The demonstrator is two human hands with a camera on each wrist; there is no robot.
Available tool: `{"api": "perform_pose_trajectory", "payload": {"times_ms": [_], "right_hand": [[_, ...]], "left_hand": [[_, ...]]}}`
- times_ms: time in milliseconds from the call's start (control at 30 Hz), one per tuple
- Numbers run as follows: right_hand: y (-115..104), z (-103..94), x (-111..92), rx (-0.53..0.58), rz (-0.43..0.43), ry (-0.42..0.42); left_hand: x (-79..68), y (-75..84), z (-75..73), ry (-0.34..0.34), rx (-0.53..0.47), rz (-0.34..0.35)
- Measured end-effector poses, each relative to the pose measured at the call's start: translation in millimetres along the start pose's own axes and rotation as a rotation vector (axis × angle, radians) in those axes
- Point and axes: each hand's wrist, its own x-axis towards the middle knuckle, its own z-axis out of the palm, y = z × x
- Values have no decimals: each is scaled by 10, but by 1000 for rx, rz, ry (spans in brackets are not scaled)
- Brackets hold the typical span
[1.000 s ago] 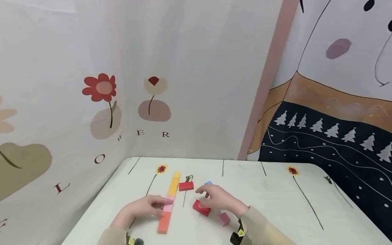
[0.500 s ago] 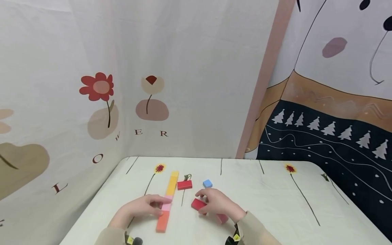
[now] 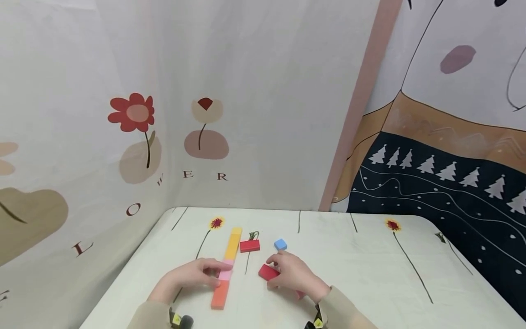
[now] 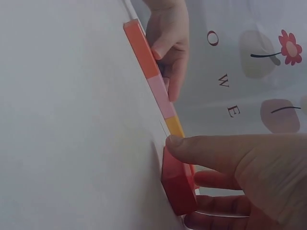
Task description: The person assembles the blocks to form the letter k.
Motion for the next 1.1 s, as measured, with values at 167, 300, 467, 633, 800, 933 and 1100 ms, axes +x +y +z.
{"api": "perform_pose_trajectory", "payload": {"times_ms": [167, 300, 467, 633, 800, 933, 1100], "right_hand": [[5, 12, -1, 28, -2, -4], [-4, 21, 0, 16, 16, -9], [-10, 25, -7, 10, 36, -5], [-3, 16, -11, 56, 48, -9], [18, -1, -11, 123, 55, -14], [27, -32, -10, 174, 55, -2], [7, -102, -17, 222, 48, 38]], "left_hand": [[10, 16, -1, 1, 3, 1], [3, 4, -1, 4, 4, -4], [14, -24, 0, 3, 8, 3], [27, -34, 1, 0, -1, 10], [35, -37, 0, -6, -4, 29], [35, -35, -1, -7, 3, 34], [28, -25, 1, -1, 10, 13]]}}
